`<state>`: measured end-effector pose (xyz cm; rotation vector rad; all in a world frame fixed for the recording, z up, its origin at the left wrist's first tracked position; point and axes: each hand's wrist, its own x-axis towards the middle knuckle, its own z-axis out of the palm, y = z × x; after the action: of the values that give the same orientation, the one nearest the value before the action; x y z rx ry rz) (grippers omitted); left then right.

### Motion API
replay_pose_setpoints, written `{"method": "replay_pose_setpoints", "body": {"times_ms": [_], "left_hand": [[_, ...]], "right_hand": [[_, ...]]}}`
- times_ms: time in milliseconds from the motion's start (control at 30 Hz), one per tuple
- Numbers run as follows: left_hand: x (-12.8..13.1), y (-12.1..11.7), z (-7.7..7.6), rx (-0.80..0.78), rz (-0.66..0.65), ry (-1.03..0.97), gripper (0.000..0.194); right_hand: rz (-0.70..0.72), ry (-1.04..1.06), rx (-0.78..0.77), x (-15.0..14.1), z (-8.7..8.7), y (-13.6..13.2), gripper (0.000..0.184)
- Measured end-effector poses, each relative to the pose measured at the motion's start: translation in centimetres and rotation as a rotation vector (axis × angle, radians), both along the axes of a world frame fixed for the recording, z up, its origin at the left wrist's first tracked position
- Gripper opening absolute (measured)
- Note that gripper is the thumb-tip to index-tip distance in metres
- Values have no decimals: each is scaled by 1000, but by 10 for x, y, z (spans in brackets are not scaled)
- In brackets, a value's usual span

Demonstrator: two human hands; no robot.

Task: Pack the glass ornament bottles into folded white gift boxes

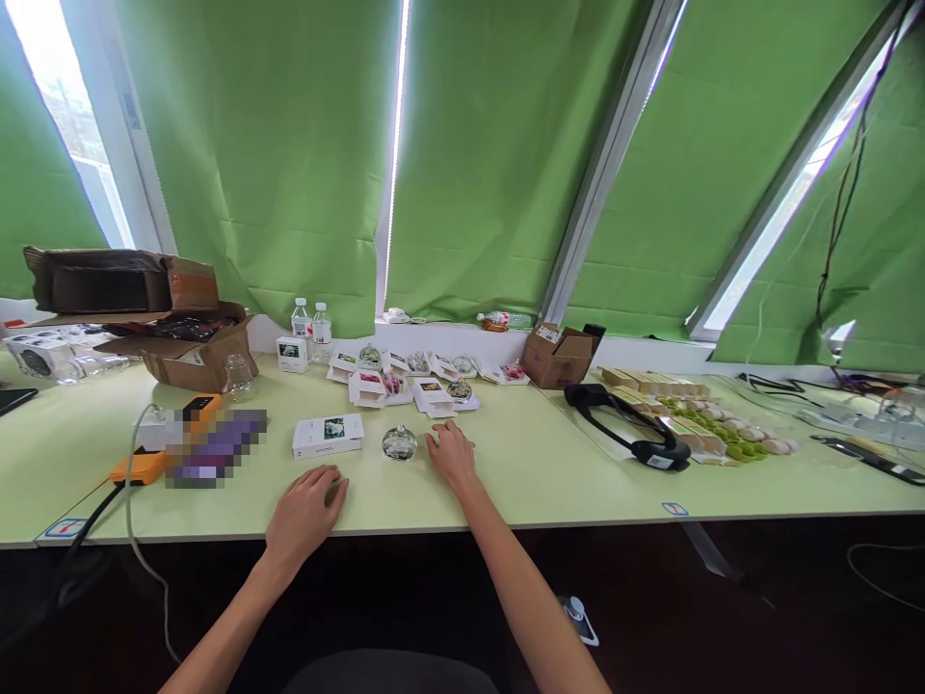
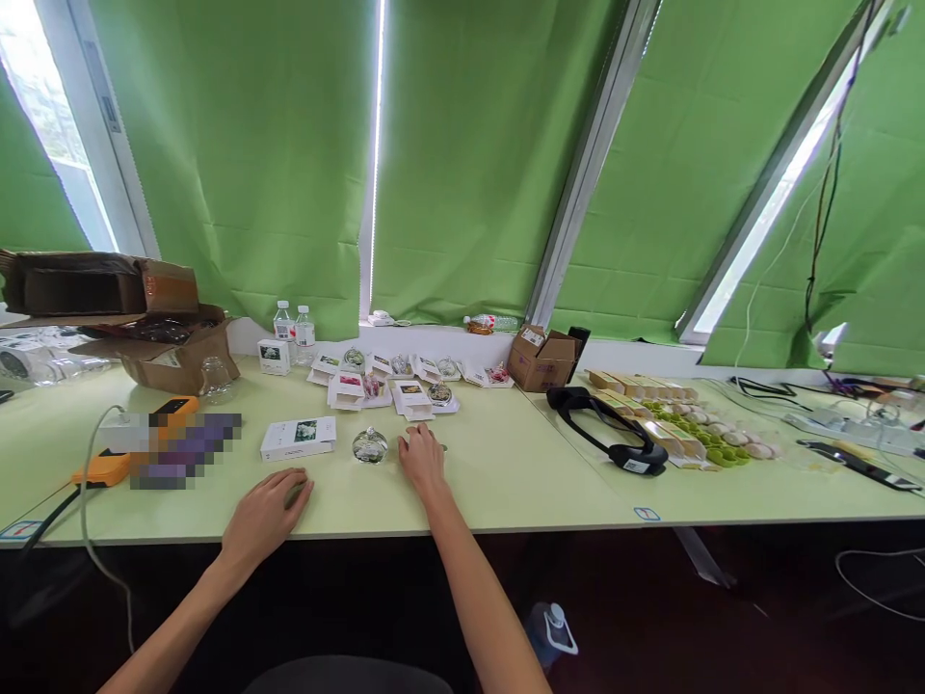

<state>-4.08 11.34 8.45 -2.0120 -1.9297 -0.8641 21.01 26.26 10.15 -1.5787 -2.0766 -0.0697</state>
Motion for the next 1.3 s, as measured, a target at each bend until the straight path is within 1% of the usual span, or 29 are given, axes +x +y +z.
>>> {"method": "replay_pose_setpoints", "body": {"times_ms": [133, 300, 500, 633, 767, 900, 1000, 1100, 1133, 1300], "left_hand": [[0, 1, -1, 6, -1, 5, 32], [1, 0, -1, -24, -1, -9, 34], [1, -1, 3, -41, -10, -53, 34], [0, 4, 6, -81, -21, -139, 34], [6, 14, 8, -135, -57, -278, 36], [18, 27, 11, -174, -151, -393, 34], [24, 39, 14, -223, -220, -549, 35], [29, 55, 17, -245, -273, -727, 41], [31, 60, 18, -252, -286, -759, 44], [40, 81, 27, -312, -350, -825, 57]], "right_hand": [[-41, -84, -102, -1, 3, -2, 29], [-40, -104, -164, -1, 3, 1, 24], [-28, -90, -187, 0, 1, 2, 21], [-16, -46, -178, 0, 2, 2, 21], [-6, 0, -167, 0, 3, 2, 22], [-2, 28, -168, 0, 3, 3, 22], [0, 38, -173, 1, 2, 3, 22], [8, 36, -178, 1, 2, 3, 19], [12, 34, -178, 1, 1, 3, 18], [28, 18, -181, 1, 2, 1, 17]]}}
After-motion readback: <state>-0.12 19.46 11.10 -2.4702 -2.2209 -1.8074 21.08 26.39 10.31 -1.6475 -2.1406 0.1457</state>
